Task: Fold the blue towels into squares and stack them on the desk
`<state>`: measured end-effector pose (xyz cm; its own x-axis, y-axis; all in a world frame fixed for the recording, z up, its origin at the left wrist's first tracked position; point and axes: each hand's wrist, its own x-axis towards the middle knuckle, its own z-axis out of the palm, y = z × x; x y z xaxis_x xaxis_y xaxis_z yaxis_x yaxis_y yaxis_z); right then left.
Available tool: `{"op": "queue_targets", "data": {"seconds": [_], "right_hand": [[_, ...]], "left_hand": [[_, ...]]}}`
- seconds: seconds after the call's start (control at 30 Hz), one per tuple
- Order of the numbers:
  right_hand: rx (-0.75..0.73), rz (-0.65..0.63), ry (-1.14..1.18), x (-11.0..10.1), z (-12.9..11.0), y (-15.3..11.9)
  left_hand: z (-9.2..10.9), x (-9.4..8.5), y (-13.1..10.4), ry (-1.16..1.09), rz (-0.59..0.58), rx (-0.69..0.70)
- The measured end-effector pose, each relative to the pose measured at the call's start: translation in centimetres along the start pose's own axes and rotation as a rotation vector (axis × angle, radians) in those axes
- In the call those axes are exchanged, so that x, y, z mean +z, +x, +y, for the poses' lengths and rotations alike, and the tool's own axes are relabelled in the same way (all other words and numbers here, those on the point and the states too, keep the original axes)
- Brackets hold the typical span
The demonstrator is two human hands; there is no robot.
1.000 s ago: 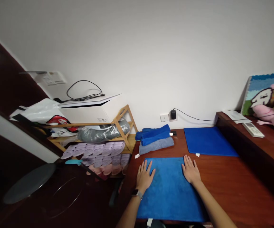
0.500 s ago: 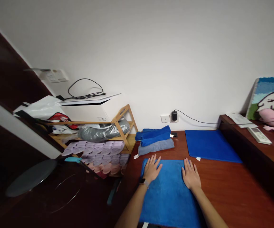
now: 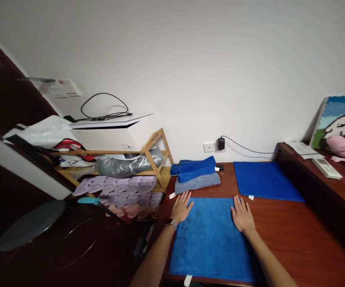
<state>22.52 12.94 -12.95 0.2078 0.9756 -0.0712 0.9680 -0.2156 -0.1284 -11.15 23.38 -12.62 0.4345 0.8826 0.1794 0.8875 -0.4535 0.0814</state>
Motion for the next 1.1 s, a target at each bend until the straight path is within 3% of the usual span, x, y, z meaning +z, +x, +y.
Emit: {"op": "queue_targets", "data": {"seconds": [0.13, 0.23, 0.33, 0.47, 0.53, 0.57, 0.63, 0.8, 0.87, 0.93, 1.1], "right_hand": [[-0.015, 0.000, 0.051, -0.2, 0.1, -0.1], [-0.026, 0.004, 0.083, -0.5, 0.1, -0.3], [-0.027, 0.003, 0.072, -0.8, 0.0, -0.3], [-0.027, -0.001, 0.047, -0.7, 0.0, -0.2], [-0.037, 0.005, 0.054, -0.5, 0.0, -0.2], [-0.040, 0.010, 0.059, -0.4, 0.1, -0.1], [-0.035, 0.021, 0.067, -0.2, 0.1, -0.1], [-0.025, 0.027, 0.073, 0.1, 0.3, -0.2], [-0.028, 0.030, 0.077, 0.1, 0.3, -0.1], [-0.023, 0.023, 0.079, 0.0, 0.2, 0.1], [-0.017, -0.029, 0.094, -0.2, 0.5, -0.2]], "left_hand": [[-0.1, -1.0, -0.2, 0.020, 0.068, 0.007], [1.8, -2.0, -0.5, -0.002, 0.156, 0.043], [7.4, -2.2, -0.6, -0.079, 0.171, 0.123], [17.5, -0.1, 0.1, -0.175, 0.077, 0.206], [20.1, 1.2, 0.5, -0.189, 0.027, 0.170], [20.2, 1.7, 0.6, -0.191, 0.014, 0.136], [17.9, 1.9, 0.4, -0.183, 0.018, 0.050], [5.4, -0.5, -2.1, -0.088, -0.002, -0.149], [2.1, -1.4, -2.9, -0.066, -0.033, -0.130], [0.9, -1.6, -3.3, -0.047, -0.028, -0.116], [1.8, -1.0, -3.3, -0.024, 0.003, -0.117]]}}
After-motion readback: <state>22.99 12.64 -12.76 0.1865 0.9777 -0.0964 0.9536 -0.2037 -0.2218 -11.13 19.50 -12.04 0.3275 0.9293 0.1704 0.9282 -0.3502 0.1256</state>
